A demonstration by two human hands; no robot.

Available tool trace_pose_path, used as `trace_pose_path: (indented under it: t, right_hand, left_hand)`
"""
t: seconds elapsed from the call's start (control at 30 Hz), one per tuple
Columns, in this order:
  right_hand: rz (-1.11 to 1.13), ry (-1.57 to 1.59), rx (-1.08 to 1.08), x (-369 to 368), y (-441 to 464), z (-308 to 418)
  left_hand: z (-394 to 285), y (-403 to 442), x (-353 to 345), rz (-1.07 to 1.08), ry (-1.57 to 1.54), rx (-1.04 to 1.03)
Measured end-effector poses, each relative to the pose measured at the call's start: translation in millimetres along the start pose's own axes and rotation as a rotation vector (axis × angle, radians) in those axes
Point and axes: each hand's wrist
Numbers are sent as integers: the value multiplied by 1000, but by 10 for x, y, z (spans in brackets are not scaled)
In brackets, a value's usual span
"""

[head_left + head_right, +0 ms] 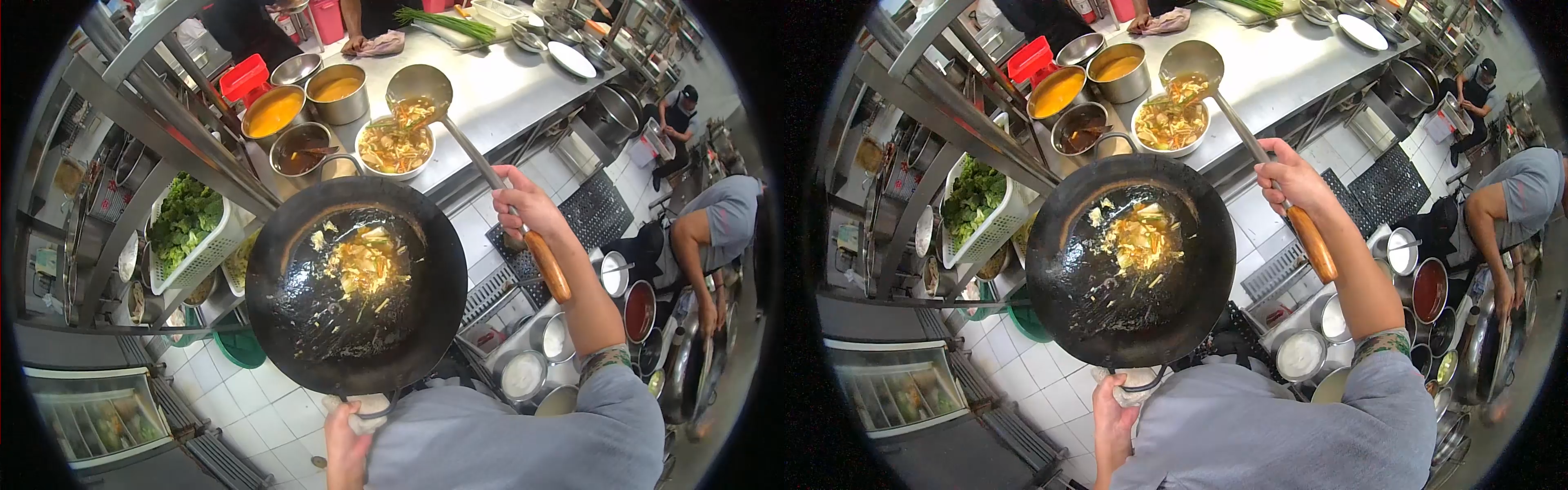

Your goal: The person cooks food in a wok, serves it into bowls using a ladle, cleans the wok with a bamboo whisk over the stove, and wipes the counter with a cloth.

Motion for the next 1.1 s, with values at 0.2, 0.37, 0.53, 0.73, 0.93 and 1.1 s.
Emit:
trace_pose_path:
  t: [0.2, 0.37, 0.53, 0.73, 0.93, 1.1]
  right_hand:
    - [-218, -852, 169, -127, -34, -343]
    - [-315, -788, 156, -172, -43, -333]
    - [-206, -789, 148, -190, -116, -318]
    - [-242, -952, 212, -346, -103, -566]
    - [-205, -310, 160, -458, -911, -367]
    - [-208, -204, 49, -1000, -2362, -492]
  left_hand:
    - [11, -84, -83, -36, 70, -23]
    - [30, -22, 56, -34, 21, -4]
    - [27, 14, 71, -51, 26, 17]
    - [-185, 83, 170, -47, 177, 52]
    - [-367, 50, 263, 108, 163, 12]
    - [-858, -341, 349, 11, 531, 108]
Point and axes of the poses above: each hand's wrist, its own y-axis towards the middle knuckle, its own x-axis out of the back of the hand, z = x × y, and after that the axes turned 14 degrees about -y, right-handed
